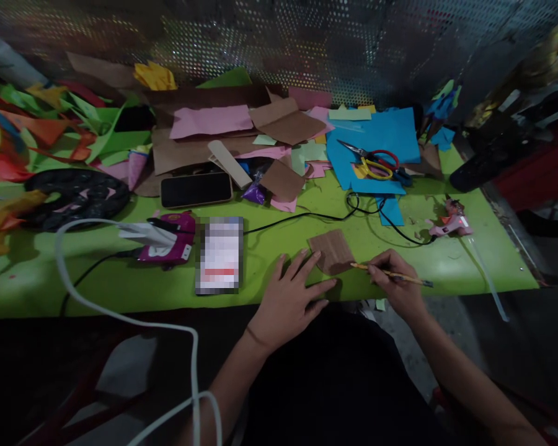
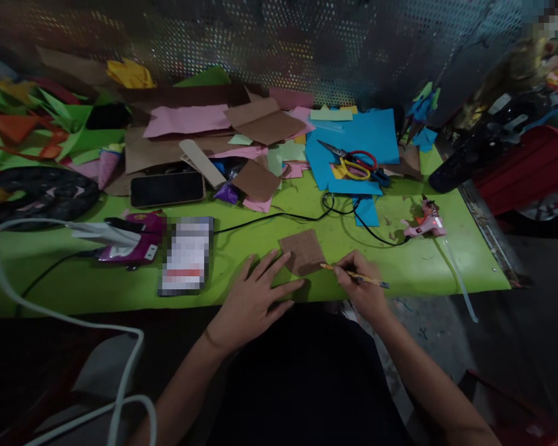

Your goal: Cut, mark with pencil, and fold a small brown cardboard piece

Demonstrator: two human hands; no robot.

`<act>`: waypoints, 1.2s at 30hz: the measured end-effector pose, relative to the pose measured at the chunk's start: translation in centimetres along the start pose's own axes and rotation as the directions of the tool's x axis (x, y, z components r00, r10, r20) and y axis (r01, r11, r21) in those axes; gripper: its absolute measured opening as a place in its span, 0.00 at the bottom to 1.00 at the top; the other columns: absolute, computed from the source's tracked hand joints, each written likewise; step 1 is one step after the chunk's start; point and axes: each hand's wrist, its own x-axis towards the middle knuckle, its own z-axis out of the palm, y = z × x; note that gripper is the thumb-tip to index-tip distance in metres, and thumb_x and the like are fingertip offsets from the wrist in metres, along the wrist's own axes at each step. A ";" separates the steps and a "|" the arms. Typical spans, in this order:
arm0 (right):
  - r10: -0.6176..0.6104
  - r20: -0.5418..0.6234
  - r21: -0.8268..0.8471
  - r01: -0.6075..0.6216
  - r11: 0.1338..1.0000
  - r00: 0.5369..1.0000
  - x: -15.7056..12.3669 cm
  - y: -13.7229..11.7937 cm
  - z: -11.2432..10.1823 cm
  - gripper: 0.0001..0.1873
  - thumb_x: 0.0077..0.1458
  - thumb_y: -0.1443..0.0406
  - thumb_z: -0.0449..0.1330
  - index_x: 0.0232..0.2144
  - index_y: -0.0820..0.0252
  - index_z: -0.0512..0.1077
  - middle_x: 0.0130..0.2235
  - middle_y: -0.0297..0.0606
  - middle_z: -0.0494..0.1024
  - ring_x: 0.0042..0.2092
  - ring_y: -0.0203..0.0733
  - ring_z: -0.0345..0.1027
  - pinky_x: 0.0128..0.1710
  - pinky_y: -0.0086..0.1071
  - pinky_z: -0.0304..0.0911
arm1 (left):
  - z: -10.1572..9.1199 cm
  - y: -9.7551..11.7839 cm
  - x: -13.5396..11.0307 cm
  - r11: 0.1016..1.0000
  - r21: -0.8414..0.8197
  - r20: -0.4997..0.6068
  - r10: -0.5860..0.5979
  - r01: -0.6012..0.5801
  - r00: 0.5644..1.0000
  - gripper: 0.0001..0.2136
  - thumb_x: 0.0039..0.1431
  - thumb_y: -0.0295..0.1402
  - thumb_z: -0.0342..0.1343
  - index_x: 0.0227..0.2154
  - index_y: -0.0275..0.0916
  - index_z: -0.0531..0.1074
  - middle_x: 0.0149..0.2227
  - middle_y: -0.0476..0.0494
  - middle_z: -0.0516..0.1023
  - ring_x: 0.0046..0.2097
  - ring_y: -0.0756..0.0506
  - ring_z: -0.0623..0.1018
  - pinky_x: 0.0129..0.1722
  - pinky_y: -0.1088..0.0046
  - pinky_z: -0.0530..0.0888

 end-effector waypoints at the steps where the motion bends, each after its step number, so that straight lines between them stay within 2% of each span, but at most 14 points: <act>1: 0.010 -0.013 -0.002 -0.010 1.000 1.000 0.0 0.2 -0.2 0.07 0.56 0.61 0.60 0.29 0.56 0.69 0.24 0.31 0.71 0.26 0.37 0.64 0.26 0.30 0.57 | 0.0 0.0 0.0 1.000 -0.001 -0.002 -0.003 0.003 1.000 0.18 0.64 0.43 0.52 0.56 0.58 0.69 0.69 0.45 0.55 0.69 0.31 0.57 0.62 0.37 0.57; 7: 0.022 -0.076 0.091 -0.015 0.996 0.997 0.3 0.3 -0.8 0.09 0.56 0.59 0.61 0.29 0.56 0.68 0.24 0.30 0.71 0.25 0.37 0.65 0.26 0.30 0.60 | 0.1 -0.2 0.0 1.000 0.014 -0.047 0.001 0.000 0.999 0.18 0.63 0.45 0.53 0.56 0.61 0.69 0.68 0.47 0.58 0.68 0.34 0.59 0.63 0.42 0.57; 11: -0.036 -0.125 0.184 0.059 0.981 0.991 2.3 0.1 -2.0 0.11 0.58 0.55 0.60 0.37 0.55 0.72 0.31 0.33 0.76 0.28 0.38 0.69 0.26 0.31 0.65 | 0.9 -0.8 0.0 0.993 0.113 -0.106 0.028 -0.015 0.994 0.21 0.62 0.44 0.54 0.58 0.59 0.67 0.66 0.45 0.62 0.66 0.35 0.62 0.61 0.45 0.60; 14: -0.136 -0.178 -0.011 0.136 0.991 0.975 5.0 0.4 -4.2 0.11 0.60 0.56 0.58 0.37 0.55 0.74 0.31 0.34 0.77 0.29 0.39 0.70 0.28 0.31 0.65 | 1.6 -1.4 0.3 0.982 0.183 -0.145 0.062 -0.035 0.988 0.27 0.62 0.42 0.54 0.64 0.55 0.59 0.64 0.42 0.66 0.65 0.35 0.64 0.60 0.47 0.62; 15: -0.177 -0.191 -0.115 0.157 0.981 0.966 6.0 0.5 -5.0 0.10 0.60 0.56 0.58 0.36 0.55 0.74 0.31 0.35 0.78 0.32 0.40 0.71 0.31 0.33 0.66 | 1.7 -1.5 0.4 0.981 0.193 -0.155 0.063 -0.032 0.986 0.28 0.61 0.42 0.55 0.64 0.53 0.59 0.64 0.42 0.67 0.64 0.35 0.65 0.60 0.46 0.62; 17: -0.239 -0.233 -0.264 0.175 0.948 0.943 8.0 0.8 -6.7 0.10 0.58 0.58 0.59 0.40 0.55 0.73 0.37 0.38 0.80 0.39 0.44 0.74 0.39 0.36 0.68 | 1.9 -1.4 0.7 0.981 0.195 -0.161 0.055 -0.023 0.985 0.30 0.60 0.42 0.57 0.65 0.51 0.58 0.62 0.40 0.68 0.63 0.35 0.66 0.60 0.47 0.61; 19: -0.179 -0.217 -0.489 0.051 0.871 0.960 10.1 1.1 -7.9 0.11 0.59 0.62 0.57 0.44 0.54 0.74 0.38 0.39 0.81 0.39 0.47 0.75 0.39 0.37 0.67 | 1.9 -1.2 1.0 0.982 0.190 -0.154 0.035 -0.006 0.987 0.31 0.59 0.43 0.58 0.64 0.48 0.59 0.61 0.38 0.69 0.62 0.36 0.68 0.61 0.48 0.61; 21: -0.038 -0.217 -0.674 -0.122 0.728 0.975 12.1 1.3 -8.7 0.13 0.59 0.63 0.56 0.45 0.55 0.74 0.38 0.44 0.81 0.39 0.52 0.75 0.39 0.40 0.65 | 1.8 -0.8 1.2 0.983 0.185 -0.145 0.014 0.013 0.989 0.32 0.58 0.46 0.58 0.64 0.46 0.60 0.61 0.36 0.69 0.60 0.35 0.70 0.61 0.48 0.62; 23: 0.066 -0.202 -0.769 -0.200 0.607 0.977 13.8 1.4 -9.1 0.15 0.59 0.64 0.55 0.48 0.57 0.74 0.39 0.49 0.81 0.40 0.56 0.75 0.37 0.41 0.65 | 1.6 -0.5 1.5 0.983 0.179 -0.137 -0.013 0.038 0.991 0.34 0.57 0.50 0.58 0.64 0.45 0.60 0.63 0.35 0.67 0.59 0.35 0.70 0.61 0.48 0.61; 25: 0.082 -0.198 -0.785 -0.208 0.583 0.977 15.0 1.5 -9.2 0.19 0.60 0.65 0.53 0.52 0.61 0.73 0.42 0.55 0.81 0.41 0.59 0.75 0.38 0.43 0.64 | 1.5 -0.1 1.5 0.985 0.166 -0.125 -0.037 0.057 0.992 0.36 0.56 0.53 0.58 0.65 0.44 0.59 0.64 0.34 0.64 0.61 0.34 0.69 0.62 0.47 0.59; 27: 0.079 -0.192 -0.789 -0.202 0.580 0.978 15.6 1.7 -9.2 0.24 0.61 0.66 0.52 0.58 0.62 0.68 0.44 0.58 0.80 0.42 0.59 0.75 0.38 0.44 0.64 | 1.5 0.3 1.5 0.987 0.144 -0.111 -0.050 0.066 0.993 0.38 0.54 0.54 0.58 0.65 0.44 0.59 0.64 0.36 0.65 0.61 0.33 0.68 0.63 0.46 0.56; 30: 0.019 -0.201 -0.779 -0.172 0.603 0.979 15.6 1.9 -9.0 0.29 0.59 0.66 0.54 0.63 0.56 0.62 0.45 0.52 0.81 0.42 0.56 0.75 0.38 0.41 0.64 | 1.7 0.8 1.3 0.990 0.119 -0.099 -0.069 0.080 0.993 0.39 0.53 0.54 0.59 0.65 0.43 0.58 0.64 0.36 0.66 0.61 0.34 0.67 0.64 0.45 0.54; 33: -0.111 -0.208 -0.716 -0.074 0.695 0.972 14.8 1.9 -8.5 0.25 0.58 0.65 0.55 0.59 0.52 0.68 0.44 0.44 0.82 0.42 0.54 0.75 0.39 0.39 0.66 | 2.2 1.0 1.0 0.991 0.098 -0.107 -0.082 0.093 0.991 0.37 0.53 0.50 0.62 0.63 0.42 0.61 0.61 0.37 0.69 0.59 0.34 0.69 0.64 0.45 0.54; 36: -0.226 -0.138 -0.547 0.116 0.829 0.964 13.7 1.5 -7.3 0.20 0.58 0.65 0.56 0.53 0.55 0.74 0.43 0.42 0.82 0.42 0.51 0.75 0.41 0.38 0.68 | 2.8 1.0 0.5 0.996 0.068 -0.101 -0.052 0.059 0.994 0.31 0.54 0.40 0.63 0.61 0.44 0.65 0.58 0.39 0.73 0.56 0.36 0.71 0.63 0.48 0.55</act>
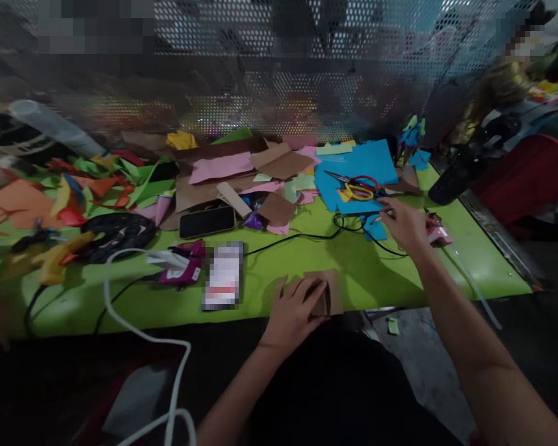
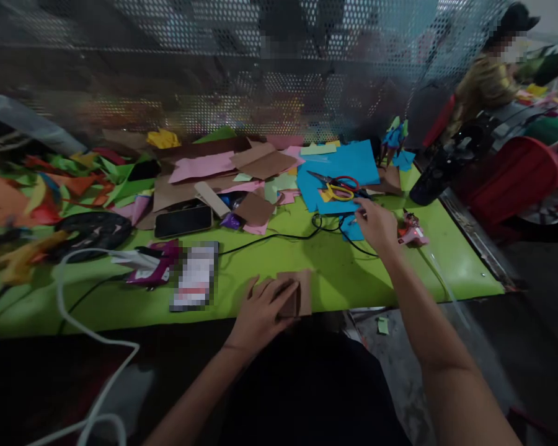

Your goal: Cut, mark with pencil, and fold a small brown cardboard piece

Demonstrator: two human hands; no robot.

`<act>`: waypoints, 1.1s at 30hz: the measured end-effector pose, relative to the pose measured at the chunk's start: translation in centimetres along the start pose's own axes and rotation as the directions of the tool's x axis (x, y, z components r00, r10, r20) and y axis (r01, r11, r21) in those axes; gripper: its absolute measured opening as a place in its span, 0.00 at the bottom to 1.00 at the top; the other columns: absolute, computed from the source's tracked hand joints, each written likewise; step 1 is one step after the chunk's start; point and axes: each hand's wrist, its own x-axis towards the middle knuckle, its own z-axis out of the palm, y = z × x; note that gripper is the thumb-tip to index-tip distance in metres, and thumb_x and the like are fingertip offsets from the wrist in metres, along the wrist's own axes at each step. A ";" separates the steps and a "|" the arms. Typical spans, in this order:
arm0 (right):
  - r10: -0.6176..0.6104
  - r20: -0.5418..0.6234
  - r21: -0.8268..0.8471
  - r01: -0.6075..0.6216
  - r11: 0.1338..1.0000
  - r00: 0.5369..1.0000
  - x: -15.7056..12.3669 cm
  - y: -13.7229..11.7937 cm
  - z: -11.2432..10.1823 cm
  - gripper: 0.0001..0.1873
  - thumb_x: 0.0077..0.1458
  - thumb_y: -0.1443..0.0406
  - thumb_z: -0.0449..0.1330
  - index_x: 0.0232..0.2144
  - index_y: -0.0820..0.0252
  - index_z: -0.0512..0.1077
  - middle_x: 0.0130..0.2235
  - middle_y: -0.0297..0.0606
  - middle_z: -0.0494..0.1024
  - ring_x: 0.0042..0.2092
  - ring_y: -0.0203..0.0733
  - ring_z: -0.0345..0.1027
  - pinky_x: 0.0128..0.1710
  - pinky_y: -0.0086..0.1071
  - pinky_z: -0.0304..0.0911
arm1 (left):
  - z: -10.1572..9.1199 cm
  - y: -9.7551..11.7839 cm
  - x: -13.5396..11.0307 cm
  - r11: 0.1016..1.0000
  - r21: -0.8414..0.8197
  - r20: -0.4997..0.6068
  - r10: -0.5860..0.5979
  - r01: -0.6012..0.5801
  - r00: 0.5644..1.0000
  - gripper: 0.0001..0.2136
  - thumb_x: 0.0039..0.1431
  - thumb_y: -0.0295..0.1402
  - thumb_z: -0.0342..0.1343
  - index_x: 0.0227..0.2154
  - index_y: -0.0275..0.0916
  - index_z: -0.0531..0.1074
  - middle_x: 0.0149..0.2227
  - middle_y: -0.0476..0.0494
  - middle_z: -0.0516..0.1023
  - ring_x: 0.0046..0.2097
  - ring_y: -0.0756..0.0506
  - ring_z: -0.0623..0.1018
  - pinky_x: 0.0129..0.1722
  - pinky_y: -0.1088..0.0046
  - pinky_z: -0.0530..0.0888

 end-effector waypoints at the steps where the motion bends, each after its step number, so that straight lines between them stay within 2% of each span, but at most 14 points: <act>1: -0.050 0.015 0.105 0.048 0.993 0.999 -0.5 -0.6 0.2 0.19 0.58 0.65 0.57 0.52 0.56 0.75 0.43 0.41 0.82 0.41 0.49 0.76 0.41 0.38 0.68 | 0.1 0.0 -0.1 1.000 -0.017 0.000 0.025 -0.025 1.000 0.29 0.54 0.36 0.63 0.60 0.46 0.66 0.57 0.41 0.74 0.56 0.37 0.72 0.63 0.49 0.55; 4: -0.161 0.076 0.375 0.122 0.919 0.984 -1.8 -2.7 0.6 0.16 0.59 0.62 0.58 0.48 0.56 0.77 0.42 0.41 0.82 0.40 0.46 0.76 0.42 0.38 0.69 | -0.2 0.1 -0.2 0.990 -0.125 -0.045 0.058 -0.063 0.997 0.24 0.55 0.26 0.58 0.55 0.50 0.72 0.53 0.45 0.78 0.53 0.41 0.74 0.63 0.52 0.57; 5: -0.182 0.108 0.450 0.115 0.886 0.977 -2.2 -3.5 0.6 0.15 0.59 0.61 0.58 0.47 0.56 0.78 0.41 0.41 0.82 0.40 0.46 0.76 0.42 0.38 0.69 | -0.6 0.2 0.0 0.979 -0.199 -0.077 0.027 -0.042 0.997 0.21 0.56 0.25 0.56 0.52 0.50 0.74 0.50 0.45 0.79 0.51 0.42 0.76 0.62 0.53 0.59; 7: -0.229 0.203 0.604 0.062 0.795 0.952 -2.8 -5.0 0.5 0.15 0.59 0.58 0.59 0.45 0.55 0.78 0.42 0.40 0.82 0.44 0.47 0.75 0.44 0.39 0.69 | -1.5 0.3 1.0 0.910 -0.408 -0.133 -0.134 0.069 0.982 0.15 0.60 0.27 0.53 0.46 0.47 0.78 0.45 0.45 0.82 0.47 0.43 0.78 0.57 0.58 0.65; 8: -0.256 0.255 0.672 0.019 0.740 0.932 -2.9 -5.6 0.4 0.15 0.59 0.57 0.59 0.45 0.55 0.79 0.44 0.40 0.82 0.46 0.47 0.75 0.46 0.39 0.68 | -2.1 0.3 1.7 0.836 -0.529 -0.143 -0.255 0.144 0.956 0.12 0.62 0.30 0.52 0.43 0.44 0.79 0.42 0.45 0.83 0.45 0.43 0.79 0.52 0.62 0.70; 10: -0.314 0.334 0.765 -0.062 0.640 0.889 -2.9 -6.7 0.4 0.16 0.59 0.55 0.60 0.45 0.54 0.78 0.47 0.40 0.81 0.50 0.47 0.73 0.50 0.39 0.66 | -3.3 0.1 3.7 0.633 -0.725 -0.108 -0.494 0.271 0.863 0.11 0.62 0.36 0.54 0.38 0.40 0.80 0.36 0.44 0.83 0.41 0.42 0.80 0.44 0.67 0.73; 13: -0.337 0.367 0.817 -0.128 0.562 0.867 -1.9 -8.0 0.8 0.19 0.54 0.53 0.64 0.44 0.56 0.78 0.46 0.38 0.81 0.47 0.46 0.73 0.47 0.37 0.66 | -4.4 -0.8 7.1 0.359 -0.903 -0.039 -0.617 0.237 0.786 0.12 0.56 0.41 0.59 0.34 0.37 0.80 0.34 0.45 0.83 0.39 0.42 0.79 0.42 0.68 0.73; 15: -0.294 0.350 0.827 -0.145 0.544 0.890 -0.8 -8.6 1.4 0.18 0.49 0.53 0.67 0.38 0.59 0.78 0.37 0.37 0.81 0.39 0.43 0.72 0.39 0.34 0.65 | -4.5 -1.6 9.4 0.212 -0.967 -0.017 -0.610 0.143 0.792 0.13 0.52 0.42 0.63 0.34 0.37 0.79 0.34 0.45 0.83 0.40 0.43 0.79 0.44 0.68 0.73; 18: -0.205 0.284 0.838 -0.139 0.528 0.936 1.1 -9.1 2.4 0.15 0.45 0.54 0.68 0.27 0.60 0.74 0.26 0.32 0.75 0.29 0.37 0.65 0.30 0.31 0.60 | -4.2 -2.5 12.5 0.099 -0.993 -0.014 -0.606 0.058 0.795 0.14 0.43 0.41 0.68 0.29 0.36 0.78 0.32 0.46 0.82 0.37 0.46 0.78 0.44 0.69 0.72; 20: -0.151 0.229 0.844 -0.119 0.523 0.962 2.0 -9.0 3.0 0.14 0.44 0.55 0.67 0.24 0.59 0.73 0.24 0.30 0.72 0.27 0.35 0.61 0.28 0.30 0.56 | -3.9 -3.0 14.2 0.001 -1.000 0.007 -0.616 0.009 0.787 0.16 0.41 0.40 0.70 0.32 0.37 0.78 0.33 0.47 0.82 0.37 0.46 0.78 0.44 0.69 0.72; 23: -0.080 0.185 0.858 -0.122 0.500 0.979 2.4 -8.4 3.9 0.14 0.43 0.55 0.67 0.23 0.59 0.71 0.22 0.30 0.70 0.26 0.35 0.59 0.27 0.29 0.55 | -3.5 -3.5 16.2 -0.034 -0.999 0.011 -0.613 -0.013 0.790 0.17 0.40 0.39 0.71 0.34 0.37 0.78 0.33 0.47 0.82 0.37 0.46 0.78 0.44 0.69 0.72; 27: -0.054 0.218 0.880 -0.173 0.442 0.974 2.0 -7.0 4.4 0.14 0.46 0.55 0.65 0.30 0.59 0.73 0.26 0.33 0.74 0.29 0.38 0.65 0.30 0.32 0.62 | -2.6 -4.5 17.9 0.038 -0.999 0.008 -0.603 0.039 0.797 0.14 0.38 0.37 0.71 0.28 0.35 0.78 0.28 0.48 0.80 0.33 0.47 0.77 0.41 0.70 0.72; 30: -0.109 0.178 0.875 -0.107 0.472 0.978 1.9 -6.2 3.9 0.18 0.51 0.57 0.62 0.45 0.56 0.75 0.36 0.37 0.78 0.37 0.41 0.70 0.39 0.36 0.66 | -1.6 -5.4 18.5 -0.061 -0.997 0.074 -0.596 0.047 0.799 0.16 0.37 0.36 0.71 0.30 0.35 0.78 0.30 0.47 0.81 0.34 0.47 0.78 0.42 0.70 0.72; 33: -0.241 0.127 0.839 0.025 0.544 0.962 1.9 -5.8 3.2 0.21 0.51 0.63 0.61 0.49 0.51 0.74 0.48 0.39 0.76 0.46 0.44 0.70 0.48 0.40 0.65 | -1.0 -6.0 18.2 -0.188 -0.980 0.162 -0.579 0.062 0.799 0.18 0.34 0.35 0.73 0.31 0.35 0.78 0.32 0.45 0.82 0.35 0.47 0.79 0.44 0.70 0.73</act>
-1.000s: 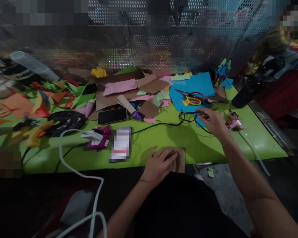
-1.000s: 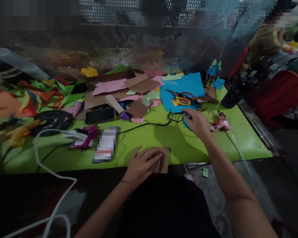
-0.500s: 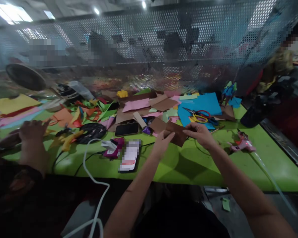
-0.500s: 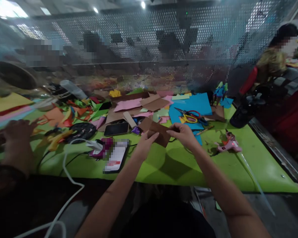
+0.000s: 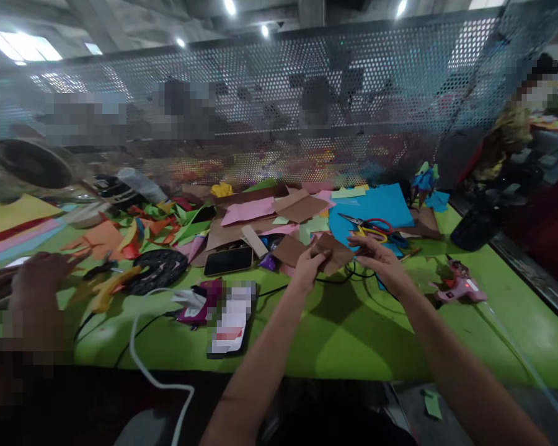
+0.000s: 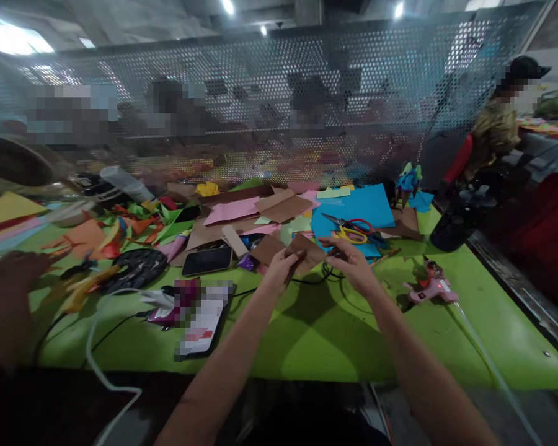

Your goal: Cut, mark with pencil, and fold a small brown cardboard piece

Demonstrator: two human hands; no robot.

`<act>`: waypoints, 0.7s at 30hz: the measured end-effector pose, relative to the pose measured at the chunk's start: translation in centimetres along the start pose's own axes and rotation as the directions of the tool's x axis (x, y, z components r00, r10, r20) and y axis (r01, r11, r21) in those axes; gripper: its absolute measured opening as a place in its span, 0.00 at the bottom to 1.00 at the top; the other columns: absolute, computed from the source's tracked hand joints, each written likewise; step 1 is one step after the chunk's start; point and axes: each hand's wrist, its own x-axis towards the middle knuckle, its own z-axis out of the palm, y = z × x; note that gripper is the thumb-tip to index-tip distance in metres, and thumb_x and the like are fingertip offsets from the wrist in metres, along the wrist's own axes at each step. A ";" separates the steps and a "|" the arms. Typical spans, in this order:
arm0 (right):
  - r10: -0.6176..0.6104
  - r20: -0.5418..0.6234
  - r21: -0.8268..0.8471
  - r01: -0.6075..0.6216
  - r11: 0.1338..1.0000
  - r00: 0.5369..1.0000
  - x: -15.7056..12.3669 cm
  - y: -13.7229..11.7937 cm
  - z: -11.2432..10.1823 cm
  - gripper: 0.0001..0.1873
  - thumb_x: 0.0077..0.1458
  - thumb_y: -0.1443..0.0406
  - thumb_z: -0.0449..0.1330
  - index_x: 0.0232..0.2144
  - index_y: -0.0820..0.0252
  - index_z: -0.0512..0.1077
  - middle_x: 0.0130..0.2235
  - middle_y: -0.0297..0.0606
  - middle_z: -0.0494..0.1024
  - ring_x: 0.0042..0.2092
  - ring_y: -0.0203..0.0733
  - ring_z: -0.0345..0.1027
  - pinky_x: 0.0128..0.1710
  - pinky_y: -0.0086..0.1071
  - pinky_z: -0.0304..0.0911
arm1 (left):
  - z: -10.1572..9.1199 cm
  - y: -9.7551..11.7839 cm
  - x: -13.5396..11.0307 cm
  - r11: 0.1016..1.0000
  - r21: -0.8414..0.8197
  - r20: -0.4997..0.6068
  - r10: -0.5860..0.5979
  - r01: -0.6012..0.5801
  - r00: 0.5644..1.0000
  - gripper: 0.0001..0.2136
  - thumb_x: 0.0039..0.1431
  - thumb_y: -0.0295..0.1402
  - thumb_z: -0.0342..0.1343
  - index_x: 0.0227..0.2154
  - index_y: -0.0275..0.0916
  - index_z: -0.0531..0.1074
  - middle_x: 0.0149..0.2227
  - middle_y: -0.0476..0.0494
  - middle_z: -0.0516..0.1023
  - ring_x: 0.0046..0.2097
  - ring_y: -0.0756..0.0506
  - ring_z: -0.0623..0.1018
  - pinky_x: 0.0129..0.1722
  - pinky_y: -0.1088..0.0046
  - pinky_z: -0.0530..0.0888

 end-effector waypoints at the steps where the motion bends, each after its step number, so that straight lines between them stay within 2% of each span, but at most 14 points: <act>1: -0.036 0.037 -0.046 0.037 0.998 0.999 0.0 -0.1 0.0 0.22 0.50 0.65 0.60 0.49 0.50 0.75 0.50 0.39 0.75 0.50 0.46 0.69 0.51 0.42 0.64 | -0.2 0.0 -0.1 1.000 -0.014 0.010 -0.023 0.023 1.000 0.19 0.34 0.34 0.73 0.32 0.35 0.78 0.33 0.44 0.82 0.35 0.47 0.80 0.44 0.70 0.74; 4: -0.108 0.117 -0.174 0.127 0.977 0.987 -0.3 -0.2 0.4 0.24 0.46 0.72 0.58 0.46 0.49 0.77 0.53 0.40 0.74 0.57 0.49 0.65 0.56 0.44 0.61 | -0.4 0.2 -0.8 0.996 -0.013 0.074 -0.084 0.085 0.994 0.20 0.33 0.33 0.73 0.33 0.34 0.78 0.33 0.43 0.83 0.35 0.47 0.80 0.43 0.70 0.75; 6: -0.118 0.131 -0.227 0.146 0.963 0.984 -0.5 -0.1 1.0 0.24 0.46 0.74 0.55 0.43 0.52 0.79 0.48 0.41 0.76 0.55 0.48 0.67 0.53 0.42 0.65 | -0.4 0.4 -1.3 0.994 -0.005 0.127 -0.106 0.107 0.986 0.21 0.34 0.33 0.74 0.35 0.34 0.78 0.34 0.43 0.83 0.34 0.47 0.80 0.42 0.71 0.75; 8: -0.129 0.111 -0.282 0.156 0.947 0.985 -0.9 0.1 1.6 0.21 0.47 0.74 0.55 0.41 0.54 0.79 0.43 0.41 0.77 0.49 0.46 0.71 0.48 0.39 0.68 | -0.3 0.5 -1.6 0.994 -0.029 0.141 -0.096 0.101 0.985 0.22 0.35 0.34 0.74 0.37 0.35 0.76 0.35 0.44 0.83 0.35 0.48 0.80 0.42 0.71 0.75; 10: -0.175 0.059 -0.361 0.184 0.914 0.983 -1.2 0.3 2.1 0.20 0.49 0.73 0.56 0.41 0.54 0.79 0.42 0.41 0.78 0.47 0.46 0.72 0.46 0.38 0.70 | -0.1 0.4 -1.7 0.992 -0.090 0.089 -0.076 0.084 0.993 0.21 0.38 0.35 0.73 0.36 0.36 0.75 0.35 0.46 0.82 0.35 0.49 0.80 0.40 0.74 0.75; 12: -0.246 0.006 -0.464 0.221 0.858 0.969 -1.5 0.5 2.5 0.20 0.52 0.72 0.57 0.45 0.53 0.78 0.45 0.42 0.77 0.49 0.48 0.72 0.48 0.41 0.69 | 0.0 0.3 -1.7 0.984 -0.161 0.033 -0.074 0.078 0.997 0.18 0.39 0.36 0.73 0.33 0.37 0.74 0.33 0.48 0.81 0.34 0.51 0.79 0.37 0.77 0.74; 15: -0.311 -0.022 -0.582 0.241 0.777 0.950 -1.8 0.8 2.8 0.21 0.56 0.70 0.57 0.50 0.50 0.76 0.47 0.43 0.77 0.52 0.50 0.70 0.52 0.44 0.68 | 0.2 0.1 -1.9 0.974 -0.198 0.062 -0.097 0.108 0.993 0.19 0.37 0.35 0.73 0.33 0.37 0.74 0.31 0.50 0.79 0.31 0.53 0.77 0.30 0.79 0.71; 18: -0.302 0.016 -0.612 0.248 0.751 0.953 -1.8 0.8 2.9 0.23 0.56 0.71 0.56 0.52 0.49 0.75 0.48 0.43 0.76 0.51 0.51 0.70 0.51 0.45 0.68 | 0.4 0.0 -2.2 0.985 -0.142 0.126 -0.082 0.100 0.989 0.22 0.35 0.34 0.74 0.35 0.37 0.74 0.31 0.49 0.79 0.29 0.53 0.76 0.27 0.80 0.68; 21: -0.271 0.078 -0.583 0.264 0.768 0.959 -1.6 0.6 2.5 0.24 0.55 0.73 0.56 0.52 0.49 0.75 0.48 0.43 0.75 0.51 0.50 0.70 0.49 0.42 0.69 | 0.4 0.2 -2.2 0.996 -0.082 0.142 -0.017 0.029 0.990 0.22 0.35 0.35 0.74 0.36 0.37 0.75 0.31 0.48 0.80 0.29 0.53 0.75 0.29 0.79 0.69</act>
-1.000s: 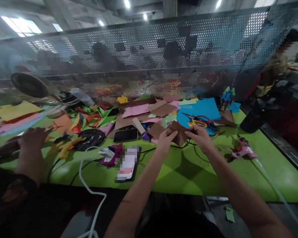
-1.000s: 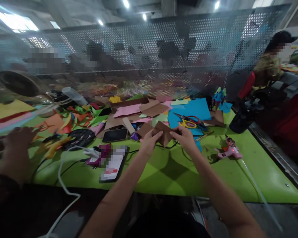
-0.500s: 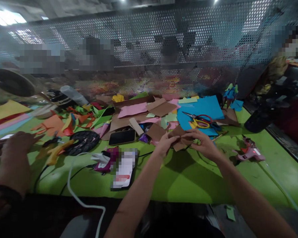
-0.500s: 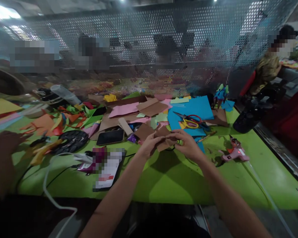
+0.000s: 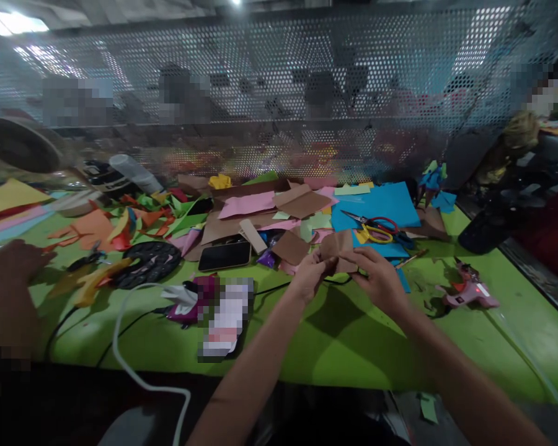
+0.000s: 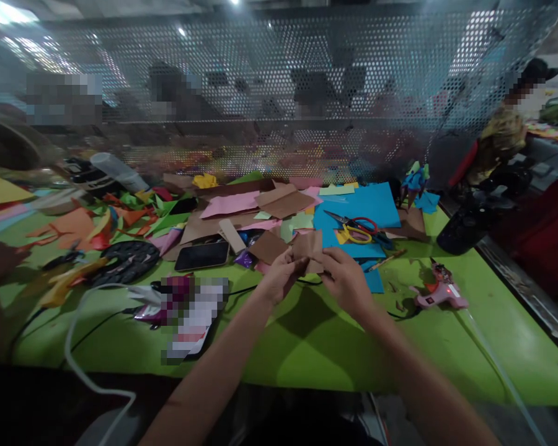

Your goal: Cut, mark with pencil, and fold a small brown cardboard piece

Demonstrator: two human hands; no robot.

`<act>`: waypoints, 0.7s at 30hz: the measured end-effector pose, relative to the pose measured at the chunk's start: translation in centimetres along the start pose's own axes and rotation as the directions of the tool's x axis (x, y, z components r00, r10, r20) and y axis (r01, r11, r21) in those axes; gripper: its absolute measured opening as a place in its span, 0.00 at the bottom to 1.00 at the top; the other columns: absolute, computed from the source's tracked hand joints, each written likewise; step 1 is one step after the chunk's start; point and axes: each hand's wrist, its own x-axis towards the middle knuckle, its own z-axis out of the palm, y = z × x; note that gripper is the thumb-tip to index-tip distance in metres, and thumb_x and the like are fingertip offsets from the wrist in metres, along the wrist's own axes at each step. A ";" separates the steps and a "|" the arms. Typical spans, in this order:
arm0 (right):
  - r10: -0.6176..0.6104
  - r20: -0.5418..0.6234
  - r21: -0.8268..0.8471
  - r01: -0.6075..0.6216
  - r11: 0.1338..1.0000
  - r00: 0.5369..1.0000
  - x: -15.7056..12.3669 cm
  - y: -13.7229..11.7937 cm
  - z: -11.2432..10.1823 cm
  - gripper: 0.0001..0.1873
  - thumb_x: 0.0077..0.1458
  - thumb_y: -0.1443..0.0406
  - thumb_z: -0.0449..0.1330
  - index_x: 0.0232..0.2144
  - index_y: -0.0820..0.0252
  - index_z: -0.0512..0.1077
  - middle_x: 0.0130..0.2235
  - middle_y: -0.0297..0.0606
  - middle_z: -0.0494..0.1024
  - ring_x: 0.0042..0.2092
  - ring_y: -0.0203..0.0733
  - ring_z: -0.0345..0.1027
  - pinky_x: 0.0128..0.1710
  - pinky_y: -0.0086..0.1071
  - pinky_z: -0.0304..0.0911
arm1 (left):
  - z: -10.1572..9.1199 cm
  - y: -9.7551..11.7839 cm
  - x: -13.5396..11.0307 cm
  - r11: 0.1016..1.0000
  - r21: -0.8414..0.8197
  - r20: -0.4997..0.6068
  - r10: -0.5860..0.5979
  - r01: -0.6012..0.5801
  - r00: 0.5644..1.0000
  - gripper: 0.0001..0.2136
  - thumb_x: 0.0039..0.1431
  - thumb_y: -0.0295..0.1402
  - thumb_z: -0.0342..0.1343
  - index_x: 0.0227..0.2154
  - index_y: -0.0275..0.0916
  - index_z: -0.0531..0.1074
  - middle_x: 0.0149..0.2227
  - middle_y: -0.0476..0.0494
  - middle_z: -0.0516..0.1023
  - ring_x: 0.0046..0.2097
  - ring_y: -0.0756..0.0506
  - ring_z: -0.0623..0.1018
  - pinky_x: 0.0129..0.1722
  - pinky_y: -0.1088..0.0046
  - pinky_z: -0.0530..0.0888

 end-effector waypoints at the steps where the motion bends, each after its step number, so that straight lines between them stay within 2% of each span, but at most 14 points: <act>1: 0.000 0.011 0.023 0.000 1.000 1.000 0.1 0.1 -0.2 0.24 0.54 0.73 0.56 0.51 0.49 0.75 0.48 0.43 0.74 0.51 0.50 0.70 0.48 0.41 0.68 | 0.0 0.1 0.1 1.000 0.022 0.006 0.016 -0.016 1.000 0.22 0.35 0.35 0.74 0.36 0.36 0.75 0.31 0.48 0.80 0.30 0.52 0.76 0.30 0.79 0.70; 6: 0.028 -0.009 0.152 -0.026 0.988 1.000 0.7 1.0 -0.9 0.16 0.53 0.71 0.59 0.43 0.50 0.79 0.50 0.42 0.72 0.53 0.50 0.67 0.50 0.43 0.65 | -0.2 0.4 0.3 0.992 0.117 0.066 0.040 -0.047 0.997 0.22 0.37 0.34 0.73 0.39 0.35 0.76 0.36 0.44 0.82 0.38 0.47 0.79 0.40 0.73 0.73; 10: 0.080 0.000 0.243 -0.077 0.967 0.997 0.9 1.2 -0.8 0.04 0.55 0.63 0.63 0.33 0.52 0.79 0.49 0.41 0.74 0.54 0.50 0.67 0.53 0.45 0.63 | -0.2 0.4 0.2 0.971 0.228 0.094 0.045 -0.066 0.995 0.21 0.40 0.34 0.72 0.39 0.35 0.77 0.34 0.44 0.81 0.34 0.49 0.77 0.36 0.75 0.70; 16: 0.132 -0.120 0.224 -0.103 0.969 0.984 0.9 1.3 -0.4 0.05 0.53 0.60 0.65 0.29 0.54 0.75 0.58 0.44 0.69 0.61 0.53 0.61 0.58 0.49 0.58 | -0.2 0.1 0.2 0.940 0.318 0.098 0.095 -0.122 0.991 0.15 0.46 0.37 0.67 0.37 0.36 0.78 0.27 0.49 0.77 0.27 0.53 0.69 0.28 0.78 0.64; 21: 0.167 -0.185 0.200 -0.129 0.971 0.968 0.8 1.2 -0.5 0.07 0.54 0.61 0.64 0.27 0.55 0.72 0.55 0.45 0.72 0.58 0.52 0.64 0.57 0.49 0.59 | -0.1 0.1 -0.1 0.936 0.341 0.136 0.046 -0.091 0.990 0.14 0.51 0.43 0.63 0.35 0.37 0.78 0.23 0.51 0.72 0.24 0.53 0.68 0.26 0.77 0.63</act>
